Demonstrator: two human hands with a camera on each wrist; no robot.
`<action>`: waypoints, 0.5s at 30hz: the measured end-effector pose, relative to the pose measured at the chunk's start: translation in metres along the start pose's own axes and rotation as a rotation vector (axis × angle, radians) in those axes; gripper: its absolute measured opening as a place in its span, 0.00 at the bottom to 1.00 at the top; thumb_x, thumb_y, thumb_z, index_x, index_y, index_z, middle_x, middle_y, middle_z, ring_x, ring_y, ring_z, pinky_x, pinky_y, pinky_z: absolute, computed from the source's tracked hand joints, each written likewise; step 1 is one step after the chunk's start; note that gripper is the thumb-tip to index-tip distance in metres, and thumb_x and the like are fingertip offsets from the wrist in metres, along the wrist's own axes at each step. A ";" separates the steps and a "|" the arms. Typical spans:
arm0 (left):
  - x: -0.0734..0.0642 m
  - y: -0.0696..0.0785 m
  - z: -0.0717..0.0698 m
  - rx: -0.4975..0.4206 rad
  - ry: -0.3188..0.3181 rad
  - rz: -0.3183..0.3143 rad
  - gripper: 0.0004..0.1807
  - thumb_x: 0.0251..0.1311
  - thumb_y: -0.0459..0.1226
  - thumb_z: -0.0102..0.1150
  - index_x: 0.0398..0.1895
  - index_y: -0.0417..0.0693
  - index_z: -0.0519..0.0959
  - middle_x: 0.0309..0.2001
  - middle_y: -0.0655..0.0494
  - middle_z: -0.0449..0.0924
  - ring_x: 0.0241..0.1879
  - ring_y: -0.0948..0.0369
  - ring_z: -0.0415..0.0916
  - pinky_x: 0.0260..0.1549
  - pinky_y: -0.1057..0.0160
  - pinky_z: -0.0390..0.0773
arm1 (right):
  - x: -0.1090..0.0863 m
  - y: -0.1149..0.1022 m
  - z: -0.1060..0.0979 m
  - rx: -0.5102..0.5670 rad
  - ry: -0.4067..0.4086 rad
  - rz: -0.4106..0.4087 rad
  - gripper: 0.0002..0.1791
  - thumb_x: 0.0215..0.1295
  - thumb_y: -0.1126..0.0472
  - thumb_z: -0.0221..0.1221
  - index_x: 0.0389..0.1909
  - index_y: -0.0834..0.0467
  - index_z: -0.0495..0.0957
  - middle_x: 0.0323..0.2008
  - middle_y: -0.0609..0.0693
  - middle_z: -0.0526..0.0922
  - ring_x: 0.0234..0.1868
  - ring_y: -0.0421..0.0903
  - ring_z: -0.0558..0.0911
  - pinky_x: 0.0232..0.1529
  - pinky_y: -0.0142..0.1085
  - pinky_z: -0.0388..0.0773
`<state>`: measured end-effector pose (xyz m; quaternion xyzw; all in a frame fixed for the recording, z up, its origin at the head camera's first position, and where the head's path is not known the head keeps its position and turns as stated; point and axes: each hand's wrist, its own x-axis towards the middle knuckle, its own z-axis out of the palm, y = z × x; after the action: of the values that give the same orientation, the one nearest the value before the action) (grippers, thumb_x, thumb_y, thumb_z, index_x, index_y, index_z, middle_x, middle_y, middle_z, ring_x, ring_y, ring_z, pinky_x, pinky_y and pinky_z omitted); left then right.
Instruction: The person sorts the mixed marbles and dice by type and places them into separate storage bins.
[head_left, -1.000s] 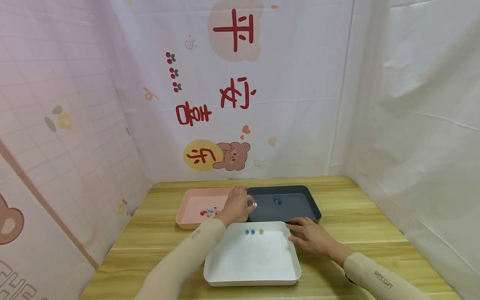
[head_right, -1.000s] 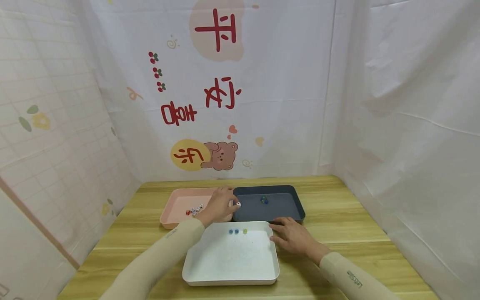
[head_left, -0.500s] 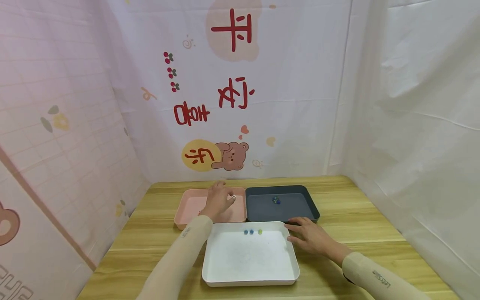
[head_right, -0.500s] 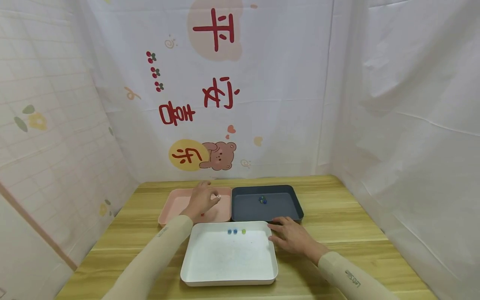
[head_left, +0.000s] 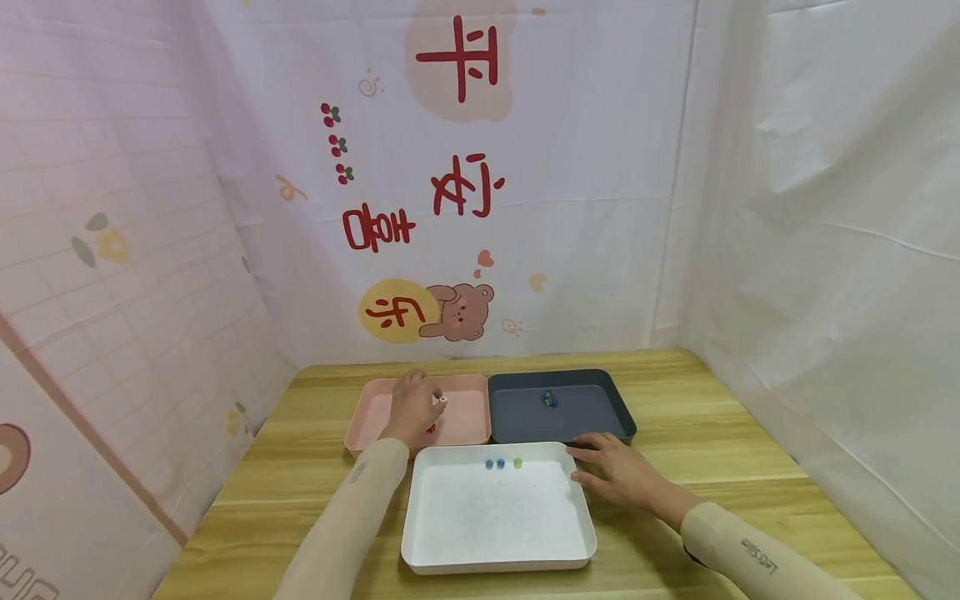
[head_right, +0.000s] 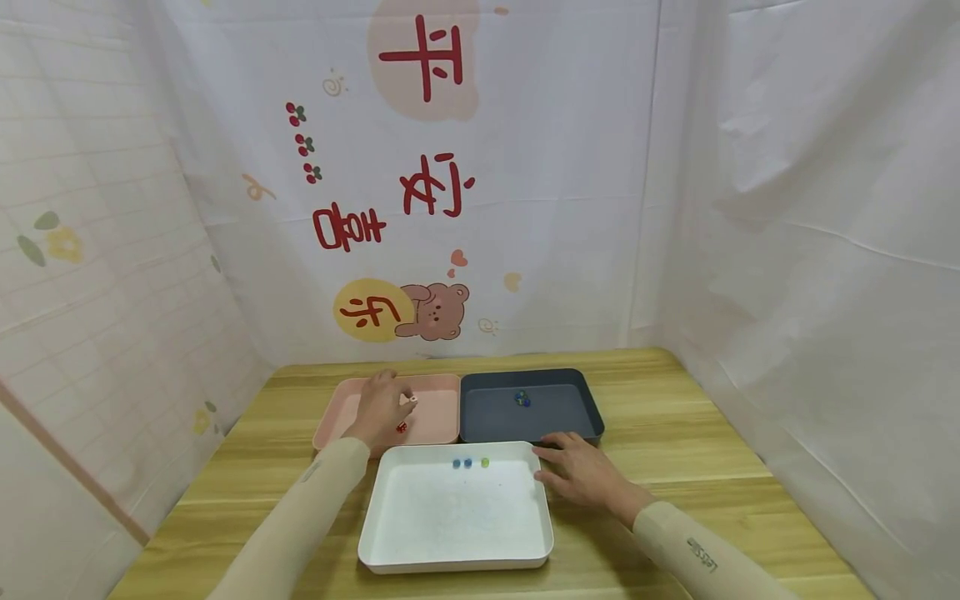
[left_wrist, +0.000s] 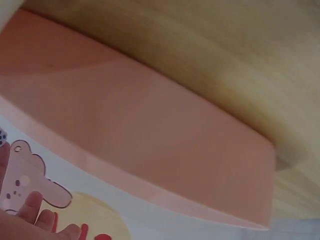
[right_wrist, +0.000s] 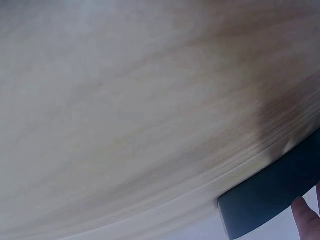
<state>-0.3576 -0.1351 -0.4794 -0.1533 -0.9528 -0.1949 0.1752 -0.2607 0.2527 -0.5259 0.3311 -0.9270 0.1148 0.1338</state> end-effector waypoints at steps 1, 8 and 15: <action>-0.001 -0.002 0.001 0.013 0.007 -0.001 0.05 0.58 0.38 0.70 0.31 0.45 0.85 0.52 0.40 0.76 0.60 0.42 0.66 0.62 0.38 0.60 | 0.000 0.000 0.000 0.000 0.001 -0.001 0.28 0.71 0.41 0.55 0.61 0.56 0.79 0.59 0.57 0.76 0.58 0.57 0.75 0.53 0.55 0.76; -0.005 -0.010 0.002 0.088 -0.023 -0.045 0.06 0.58 0.40 0.71 0.30 0.48 0.86 0.47 0.44 0.75 0.57 0.43 0.67 0.61 0.39 0.61 | 0.001 -0.002 -0.002 -0.001 -0.001 0.001 0.27 0.71 0.42 0.57 0.61 0.56 0.79 0.59 0.57 0.76 0.57 0.57 0.75 0.53 0.55 0.76; -0.007 -0.011 0.005 0.083 -0.078 -0.094 0.06 0.60 0.41 0.69 0.31 0.48 0.86 0.50 0.44 0.76 0.59 0.42 0.65 0.62 0.39 0.59 | 0.000 -0.003 -0.003 0.000 -0.016 0.015 0.28 0.72 0.41 0.55 0.61 0.56 0.79 0.59 0.57 0.76 0.58 0.58 0.75 0.52 0.56 0.76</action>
<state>-0.3570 -0.1441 -0.4899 -0.1084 -0.9723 -0.1570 0.1346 -0.2581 0.2518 -0.5226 0.3253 -0.9304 0.1133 0.1253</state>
